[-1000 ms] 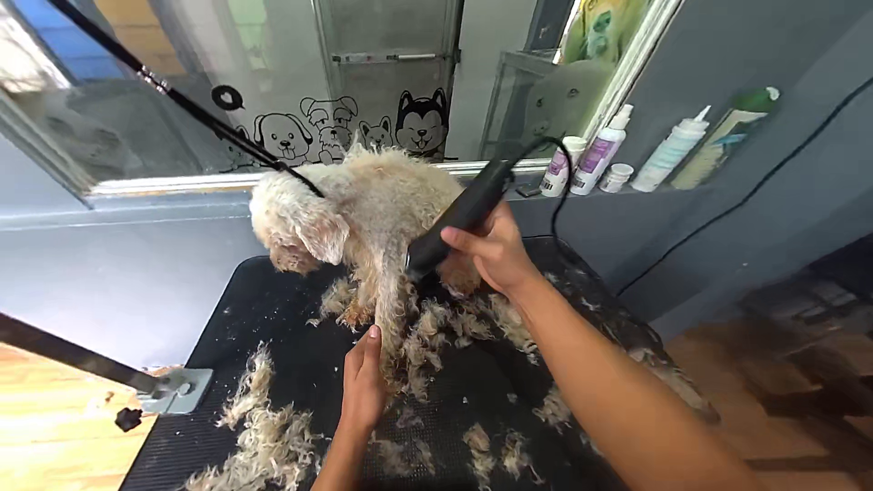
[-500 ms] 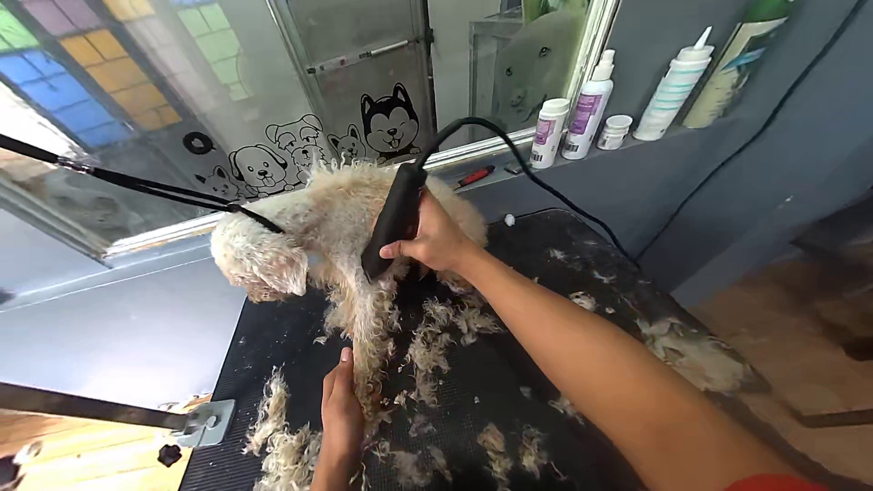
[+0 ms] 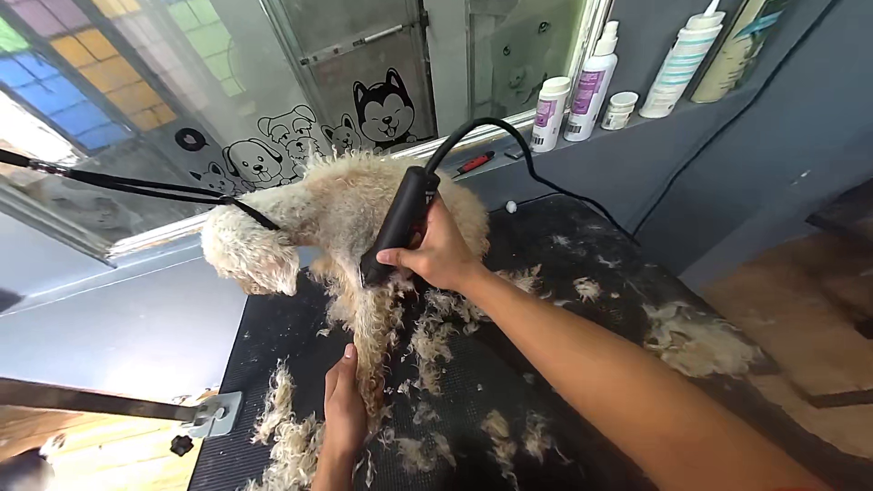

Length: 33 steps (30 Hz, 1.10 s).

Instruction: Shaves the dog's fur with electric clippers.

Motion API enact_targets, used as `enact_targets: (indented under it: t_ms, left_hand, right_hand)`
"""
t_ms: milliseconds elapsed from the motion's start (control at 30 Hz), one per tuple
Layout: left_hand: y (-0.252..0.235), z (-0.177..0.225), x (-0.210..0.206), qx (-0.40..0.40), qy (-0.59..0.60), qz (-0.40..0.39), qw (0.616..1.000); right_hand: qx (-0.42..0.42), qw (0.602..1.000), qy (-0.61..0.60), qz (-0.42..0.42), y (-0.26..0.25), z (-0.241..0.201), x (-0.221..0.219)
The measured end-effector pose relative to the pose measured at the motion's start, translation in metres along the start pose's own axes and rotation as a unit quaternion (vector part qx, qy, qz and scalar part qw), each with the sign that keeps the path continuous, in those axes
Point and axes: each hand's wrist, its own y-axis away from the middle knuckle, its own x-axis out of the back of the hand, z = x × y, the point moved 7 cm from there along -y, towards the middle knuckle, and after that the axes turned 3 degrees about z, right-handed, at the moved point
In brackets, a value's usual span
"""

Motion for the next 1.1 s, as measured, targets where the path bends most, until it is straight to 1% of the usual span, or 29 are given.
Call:
enact_targets:
  t_ms: [133,200,267,300,333,400,433,467,533,567,600,667,733,800,867,900,933,967,1033,1100]
  left_hand:
    - [0.000,-0.003,-0.005,-0.011,-0.009,-0.012,1.000]
    - [-0.001,0.001,-0.010,-0.024,-0.020,-0.012,0.999]
    - [-0.002,0.004,-0.013,-0.036,-0.041,-0.003,0.998]
    - [-0.003,0.003,-0.013,-0.038,-0.051,-0.002,0.998]
    - [-0.004,0.002,-0.013,-0.035,-0.058,-0.004,0.998]
    - [-0.003,-0.001,-0.013,-0.027,-0.065,-0.012,0.997]
    - [-0.002,-0.002,-0.013,-0.023,-0.066,-0.018,0.997]
    - [-0.002,-0.002,-0.013,-0.020,-0.063,-0.020,0.998]
    - [-0.001,-0.001,-0.012,-0.011,-0.057,-0.019,0.998]
    - [0.000,0.000,-0.012,-0.014,-0.060,-0.018,0.998]
    - [0.002,0.001,-0.011,-0.020,-0.070,-0.016,0.997]
    - [0.001,0.004,-0.011,-0.032,-0.092,-0.015,0.995]
    - [-0.001,0.006,-0.009,-0.034,-0.099,-0.011,0.994]
    - [-0.002,0.006,-0.008,-0.024,-0.094,-0.006,0.995]
    - [-0.002,0.008,-0.009,-0.018,-0.087,-0.006,0.996]
    - [-0.001,0.010,-0.009,-0.016,-0.083,-0.006,0.996]
    - [-0.001,0.012,-0.009,-0.013,-0.073,-0.007,0.997]
    - [0.000,0.014,-0.009,-0.008,-0.060,-0.008,0.998]
    - [0.002,0.017,-0.006,0.019,-0.029,-0.007,0.999]
    - [0.005,0.020,-0.003,0.060,0.004,-0.002,0.998]
  right_hand:
    - [-0.020,0.998,-0.032,0.049,0.028,0.002,0.004]
    - [-0.034,0.997,-0.010,0.063,0.043,0.005,0.004]
    - [-0.070,0.995,0.024,0.066,0.059,0.011,0.000]
    - [-0.092,0.994,0.037,0.049,0.064,0.013,-0.002]
    - [-0.116,0.992,0.054,0.015,0.066,0.015,-0.005]
    - [-0.155,0.982,0.071,-0.080,0.058,0.014,-0.007]
    - [-0.155,0.981,0.059,-0.104,0.049,0.010,-0.005]
    - [-0.139,0.985,0.040,-0.091,0.040,0.005,0.000]
    - [-0.081,0.997,0.011,0.007,0.022,-0.001,0.012]
    - [-0.064,0.996,0.000,0.058,0.016,0.000,0.015]
    - [-0.066,0.994,0.002,0.089,0.013,0.003,0.015]
    - [-0.094,0.989,0.017,0.110,0.018,0.010,0.009]
    - [-0.129,0.987,0.039,0.085,0.032,0.015,0.000]
    - [-0.157,0.986,0.061,0.016,0.046,0.020,-0.010]
    - [-0.161,0.983,0.046,-0.072,0.046,0.021,-0.014]
    - [-0.147,0.986,0.026,-0.072,0.040,0.019,-0.009]
    - [-0.123,0.992,0.012,-0.039,0.033,0.016,-0.001]
    - [-0.091,0.996,-0.007,0.019,0.025,0.012,0.009]
    - [-0.050,0.988,-0.062,0.131,0.012,0.011,0.025]
    - [-0.048,0.977,-0.107,0.180,0.008,0.016,0.029]
